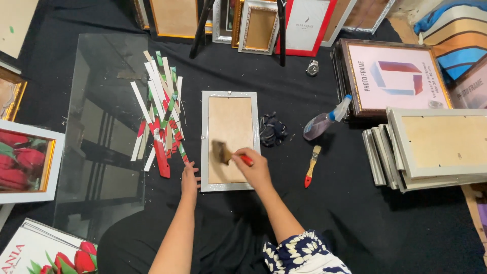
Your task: The person assembles a photo frame by placing a tulip print and a cardboard backing into a silver frame, then brushing the glass and backing. The person flips the frame to show the finished front and brushes the surface again.
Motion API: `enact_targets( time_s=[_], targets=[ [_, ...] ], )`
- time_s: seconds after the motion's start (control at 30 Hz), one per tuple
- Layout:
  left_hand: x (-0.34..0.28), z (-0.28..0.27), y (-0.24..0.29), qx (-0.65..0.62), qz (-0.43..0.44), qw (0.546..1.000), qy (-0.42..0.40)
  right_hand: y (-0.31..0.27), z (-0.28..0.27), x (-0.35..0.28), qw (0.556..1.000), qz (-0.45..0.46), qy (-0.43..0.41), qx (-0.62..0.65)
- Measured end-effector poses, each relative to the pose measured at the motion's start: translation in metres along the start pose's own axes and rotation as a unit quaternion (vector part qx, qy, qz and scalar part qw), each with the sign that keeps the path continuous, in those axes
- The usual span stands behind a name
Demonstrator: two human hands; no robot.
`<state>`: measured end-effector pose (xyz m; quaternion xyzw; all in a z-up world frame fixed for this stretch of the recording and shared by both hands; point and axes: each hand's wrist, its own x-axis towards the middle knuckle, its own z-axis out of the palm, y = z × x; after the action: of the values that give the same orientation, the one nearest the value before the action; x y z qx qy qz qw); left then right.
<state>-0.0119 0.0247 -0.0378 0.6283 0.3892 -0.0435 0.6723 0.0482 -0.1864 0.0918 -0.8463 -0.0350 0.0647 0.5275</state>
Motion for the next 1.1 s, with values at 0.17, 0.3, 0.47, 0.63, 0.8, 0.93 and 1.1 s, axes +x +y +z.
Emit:
enact_targets(
  time_s=[0.17, 0.3, 0.47, 0.63, 0.8, 0.93, 1.1],
  targets=[
    [0.023, 0.001, -0.028, -0.012, 0.009, 1.0, -0.008, 0.059, -0.006, 0.009, 0.984, 0.161, -0.073, -0.018],
    [0.043, 0.002, -0.047, 0.049, 0.027, 0.998, -0.029, -0.014, -0.062, 0.003, 0.903, -0.007, 0.216, -0.371],
    [0.028, 0.007, 0.003, 0.317, 0.041, 0.948, -0.01, -0.01, 0.014, 0.002, 0.998, 0.051, -0.003, -0.027],
    [0.012, 0.002, 0.047, 0.461, 0.097, 0.882, 0.023, 0.046, -0.005, 0.04, 0.994, 0.042, 0.079, -0.066],
    [0.023, 0.021, 0.038, 0.433, -0.028, 0.9, -0.031, 0.015, 0.005, 0.06, 0.992, 0.007, 0.105, -0.071],
    [0.017, 0.019, 0.044, 0.44, -0.043, 0.896, -0.043, 0.066, 0.021, 0.096, 0.995, 0.075, -0.017, 0.059],
    [-0.01, 0.018, 0.087, 0.446, -0.066, 0.887, -0.095, 0.042, -0.026, 0.14, 0.926, -0.042, 0.254, -0.277]
  ],
)
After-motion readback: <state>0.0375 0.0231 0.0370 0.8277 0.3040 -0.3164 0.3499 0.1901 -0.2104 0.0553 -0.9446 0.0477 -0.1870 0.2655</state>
